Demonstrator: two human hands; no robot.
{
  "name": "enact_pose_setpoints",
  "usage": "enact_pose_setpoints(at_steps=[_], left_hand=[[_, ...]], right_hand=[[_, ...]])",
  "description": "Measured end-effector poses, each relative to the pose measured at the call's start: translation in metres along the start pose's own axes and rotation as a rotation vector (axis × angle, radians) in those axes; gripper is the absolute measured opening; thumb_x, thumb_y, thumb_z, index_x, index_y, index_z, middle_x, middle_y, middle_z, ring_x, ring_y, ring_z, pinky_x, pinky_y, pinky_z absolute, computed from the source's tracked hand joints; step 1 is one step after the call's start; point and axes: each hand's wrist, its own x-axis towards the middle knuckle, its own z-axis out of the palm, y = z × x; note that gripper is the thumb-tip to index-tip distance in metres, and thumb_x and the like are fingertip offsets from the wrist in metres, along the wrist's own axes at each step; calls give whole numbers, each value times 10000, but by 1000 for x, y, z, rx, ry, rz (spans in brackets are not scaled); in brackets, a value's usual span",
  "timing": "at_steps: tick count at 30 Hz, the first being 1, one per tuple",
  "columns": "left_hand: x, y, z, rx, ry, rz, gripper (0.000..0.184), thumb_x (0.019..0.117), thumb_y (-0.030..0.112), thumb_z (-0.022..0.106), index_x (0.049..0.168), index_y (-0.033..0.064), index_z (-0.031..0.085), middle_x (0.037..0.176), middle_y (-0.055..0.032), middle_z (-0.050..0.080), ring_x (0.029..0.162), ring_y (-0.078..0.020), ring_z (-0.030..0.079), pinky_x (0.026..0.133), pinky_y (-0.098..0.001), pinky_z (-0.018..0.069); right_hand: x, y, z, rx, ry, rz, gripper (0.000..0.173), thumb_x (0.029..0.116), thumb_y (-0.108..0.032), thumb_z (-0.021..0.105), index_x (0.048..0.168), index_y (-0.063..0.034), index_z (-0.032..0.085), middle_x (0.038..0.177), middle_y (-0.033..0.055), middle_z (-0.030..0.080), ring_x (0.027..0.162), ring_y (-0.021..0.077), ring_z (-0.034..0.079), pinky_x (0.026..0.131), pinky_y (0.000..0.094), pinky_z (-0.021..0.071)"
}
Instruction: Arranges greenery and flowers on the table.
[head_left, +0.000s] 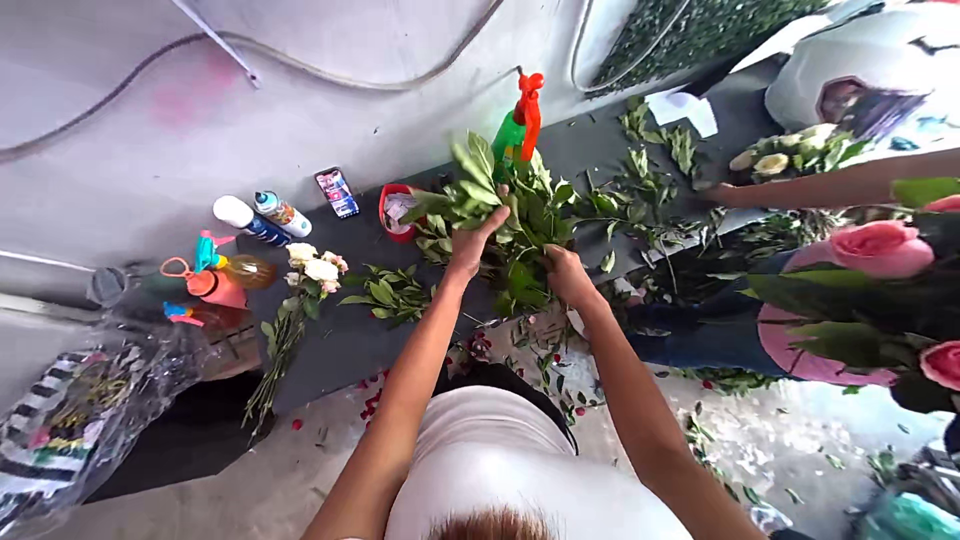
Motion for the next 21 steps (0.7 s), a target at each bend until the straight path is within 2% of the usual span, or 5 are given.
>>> enact_pose_setpoints(at_steps=[4,7,10,14,21], left_hand=[[-4,15,25,72,215,-135,561,953,139,715,1412,-30,442,1305,-174,594,1212,-184,583,1054,-365,492],[-22,18,40,116,216,-206,564,972,169,698,1414,-61,433,1310,-204,597,1217,-201,590,1061,-375,491],[-52,15,59,127,122,-304,512,994,202,672,1404,-23,464,1268,-192,624,1156,-213,619,1012,-410,517],[-79,8,83,66,-69,-259,326,1043,166,583,1315,-10,550,1132,-141,655,1001,-167,635,895,-384,544],[-97,-8,87,150,-134,-323,320,1038,-12,500,1340,-118,480,1203,-252,622,1106,-249,623,992,-396,506]], right_hand=[[-21,2,2,49,65,-30,586,992,-19,609,1521,75,373,1464,360,453,1311,534,499,1074,648,422],[-52,-9,-12,3,178,-141,1201,644,14,850,1621,13,152,1658,301,166,1467,543,284,1113,742,310],[-65,-26,-8,-210,307,-177,1022,756,-14,787,1604,39,220,1639,307,251,1499,526,266,1150,772,199],[-68,-18,16,-239,545,-8,531,836,-153,729,1237,164,588,1120,381,659,1039,568,647,889,699,468],[-110,24,46,-231,521,250,286,941,-101,655,1044,162,698,960,369,697,908,559,689,817,684,510]])
